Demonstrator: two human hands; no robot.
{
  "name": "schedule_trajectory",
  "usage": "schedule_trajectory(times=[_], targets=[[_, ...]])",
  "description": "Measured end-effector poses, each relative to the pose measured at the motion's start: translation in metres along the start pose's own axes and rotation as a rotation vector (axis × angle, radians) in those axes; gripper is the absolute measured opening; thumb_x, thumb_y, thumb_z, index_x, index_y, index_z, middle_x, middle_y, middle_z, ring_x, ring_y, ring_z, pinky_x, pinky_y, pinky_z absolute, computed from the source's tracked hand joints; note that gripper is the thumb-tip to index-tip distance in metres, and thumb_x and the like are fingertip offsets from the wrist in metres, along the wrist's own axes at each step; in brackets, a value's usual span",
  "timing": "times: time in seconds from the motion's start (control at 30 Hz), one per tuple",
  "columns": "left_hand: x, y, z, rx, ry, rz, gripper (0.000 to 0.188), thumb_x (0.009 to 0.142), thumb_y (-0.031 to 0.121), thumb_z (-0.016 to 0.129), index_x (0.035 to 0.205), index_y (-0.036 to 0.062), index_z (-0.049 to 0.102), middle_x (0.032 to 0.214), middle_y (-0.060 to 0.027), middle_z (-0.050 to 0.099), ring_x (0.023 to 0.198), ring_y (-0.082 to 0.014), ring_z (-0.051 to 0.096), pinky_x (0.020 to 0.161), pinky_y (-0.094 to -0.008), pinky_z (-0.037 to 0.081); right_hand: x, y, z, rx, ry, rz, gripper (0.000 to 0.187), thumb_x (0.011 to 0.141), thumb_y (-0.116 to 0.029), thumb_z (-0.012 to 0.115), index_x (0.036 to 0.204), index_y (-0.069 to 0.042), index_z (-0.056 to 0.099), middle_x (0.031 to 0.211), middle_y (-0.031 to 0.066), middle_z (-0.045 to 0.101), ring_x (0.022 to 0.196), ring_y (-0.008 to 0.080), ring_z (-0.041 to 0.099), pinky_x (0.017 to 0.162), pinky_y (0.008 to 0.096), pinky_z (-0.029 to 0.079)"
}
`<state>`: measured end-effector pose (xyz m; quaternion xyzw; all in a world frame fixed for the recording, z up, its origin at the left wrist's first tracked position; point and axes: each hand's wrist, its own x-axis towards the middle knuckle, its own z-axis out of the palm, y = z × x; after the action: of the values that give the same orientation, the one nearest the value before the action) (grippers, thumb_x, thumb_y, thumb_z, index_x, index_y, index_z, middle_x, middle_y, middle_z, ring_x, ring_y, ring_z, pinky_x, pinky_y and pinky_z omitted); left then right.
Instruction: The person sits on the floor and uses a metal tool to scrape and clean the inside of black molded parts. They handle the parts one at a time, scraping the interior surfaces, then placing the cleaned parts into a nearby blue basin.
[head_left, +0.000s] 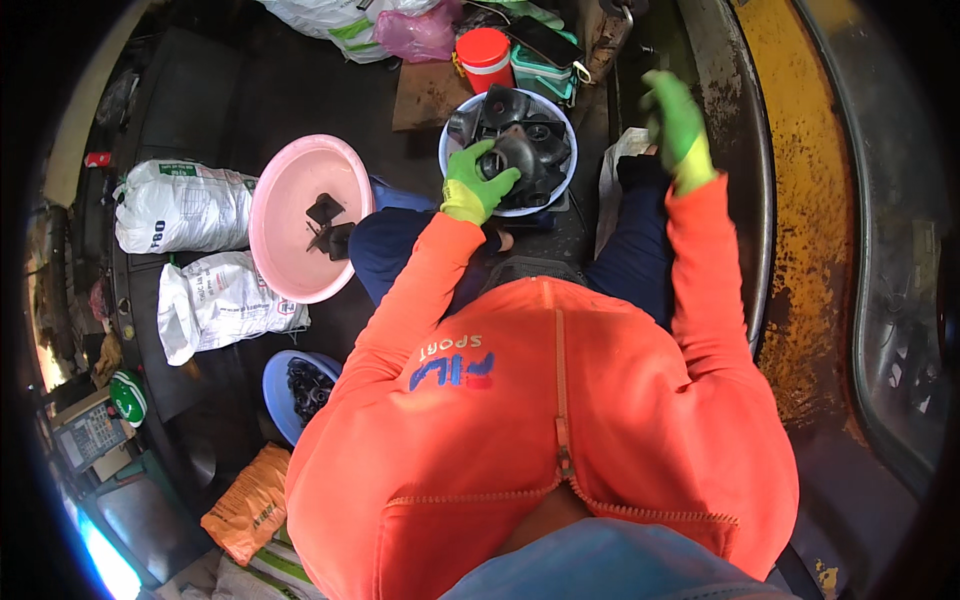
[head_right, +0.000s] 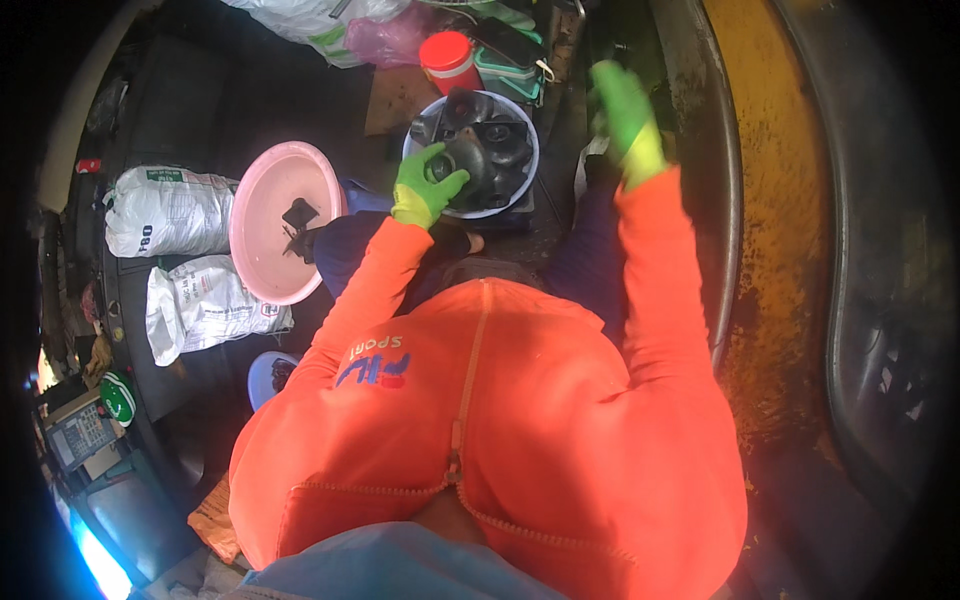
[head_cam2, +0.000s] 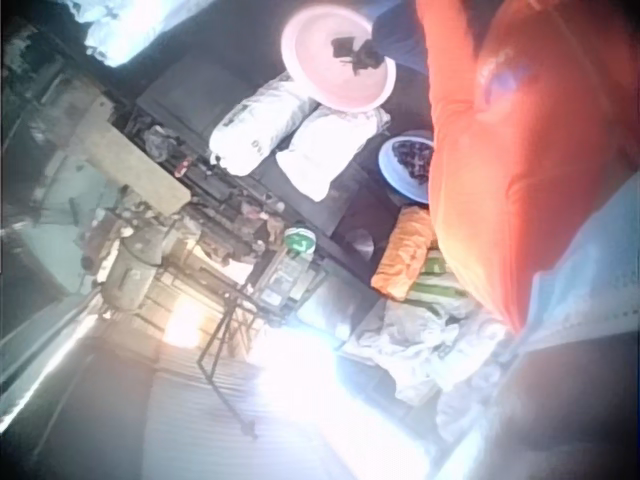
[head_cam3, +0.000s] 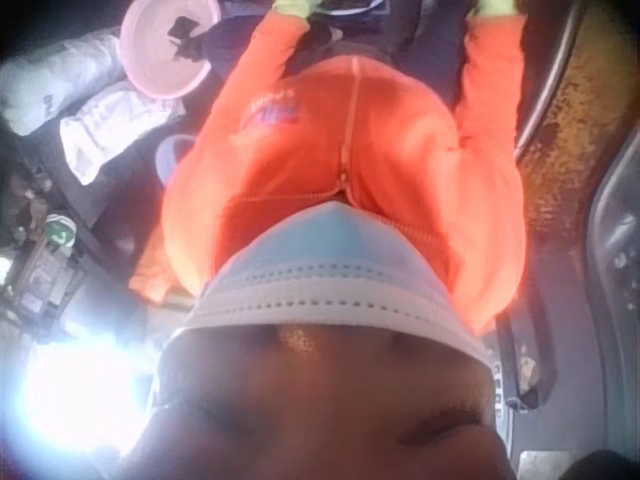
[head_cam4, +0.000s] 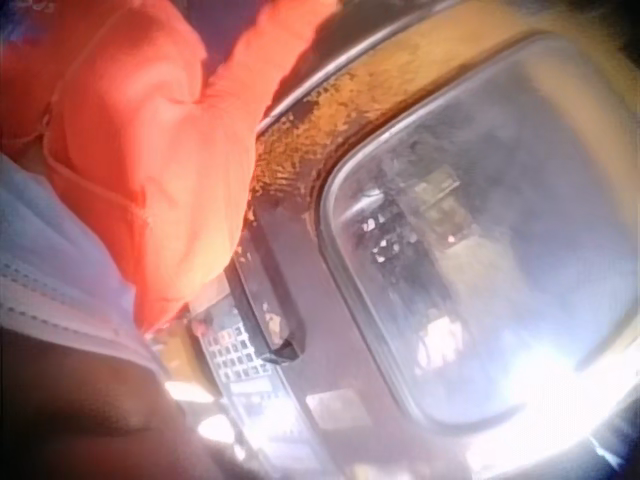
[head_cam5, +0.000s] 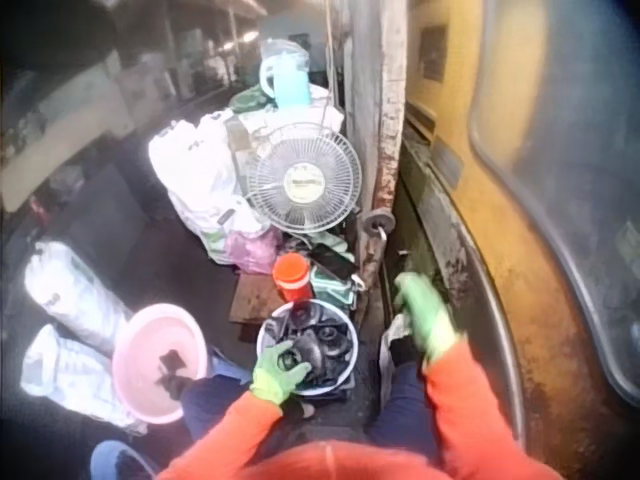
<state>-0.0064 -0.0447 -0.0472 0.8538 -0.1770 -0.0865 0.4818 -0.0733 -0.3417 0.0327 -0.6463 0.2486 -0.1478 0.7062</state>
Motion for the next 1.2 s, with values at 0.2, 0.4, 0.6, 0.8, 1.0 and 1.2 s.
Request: schedule_trajectory(times=[0.2, 0.4, 0.6, 0.8, 1.0, 1.2], targets=[[-0.024, 0.113, -0.048, 0.101, 0.156, 0.628, 0.063, 0.055, 0.026, 0.086, 0.109, 0.0037, 0.063, 0.108, -0.0167, 0.062, 0.1, -0.0329, 0.059, 0.086, -0.0381, 0.048, -0.102, 0.004, 0.07, 0.339, -0.346, 0.135, 0.032, 0.087, -0.019, 0.066, 0.112, -0.001, 0.058, 0.085, 0.0016, 0.062, 0.061, 0.0076, 0.056, 0.051, 0.0235, 0.046], [-0.03, 0.138, -0.068, -0.135, -0.035, 0.661, 0.06, 0.06, 0.019, 0.085, 0.112, 0.0042, 0.061, 0.118, -0.0155, 0.061, 0.109, -0.031, 0.058, 0.094, -0.0392, 0.046, -0.125, -0.016, 0.071, 0.542, -0.384, 0.281, 0.03, 0.095, -0.03, 0.053, 0.114, -0.007, 0.052, 0.081, 0.0005, 0.056, 0.051, 0.008, 0.045, 0.044, 0.0221, 0.035], [-0.039, 0.132, -0.073, -0.178, 0.094, 0.548, 0.059, 0.061, 0.015, 0.082, 0.114, 0.0026, 0.06, 0.113, -0.0116, 0.062, 0.102, -0.0229, 0.06, 0.087, -0.0344, 0.05, -0.141, 0.006, 0.074, 0.144, -0.506, 0.207, 0.033, 0.097, -0.029, 0.05, 0.121, -0.007, 0.048, 0.085, 0.0014, 0.054, 0.05, 0.0082, 0.045, 0.043, 0.0226, 0.035], [-0.051, 0.136, -0.054, -0.247, 0.14, 0.545, 0.057, 0.062, 0.016, 0.081, 0.113, 0.0024, 0.059, 0.112, -0.0114, 0.062, 0.101, -0.0231, 0.06, 0.087, -0.0343, 0.05, -0.139, 0.025, 0.087, -0.133, -0.557, -0.568, 0.041, 0.093, -0.021, 0.054, 0.129, -0.002, 0.049, 0.12, 0.0111, 0.058, 0.108, 0.0251, 0.058, 0.092, 0.0342, 0.045], [-0.06, 0.141, -0.047, -0.316, 0.164, 0.569, 0.055, 0.064, 0.013, 0.081, 0.113, 0.0028, 0.059, 0.115, -0.0124, 0.062, 0.105, -0.0238, 0.06, 0.089, -0.0341, 0.049, -0.136, 0.012, 0.103, -0.049, -0.359, -0.696, 0.043, 0.089, -0.018, 0.058, 0.128, -0.002, 0.051, 0.123, 0.0127, 0.059, 0.112, 0.0263, 0.058, 0.093, 0.0347, 0.046], [-0.065, 0.142, -0.047, -0.37, 0.104, 0.586, 0.053, 0.065, 0.009, 0.08, 0.112, 0.0022, 0.058, 0.118, -0.0136, 0.061, 0.107, -0.0238, 0.06, 0.091, -0.0343, 0.049, -0.145, -0.003, 0.111, -0.139, -0.35, -0.615, 0.045, 0.087, -0.02, 0.064, 0.127, -0.005, 0.051, 0.121, 0.0094, 0.06, 0.11, 0.0228, 0.059, 0.091, 0.0331, 0.049]])
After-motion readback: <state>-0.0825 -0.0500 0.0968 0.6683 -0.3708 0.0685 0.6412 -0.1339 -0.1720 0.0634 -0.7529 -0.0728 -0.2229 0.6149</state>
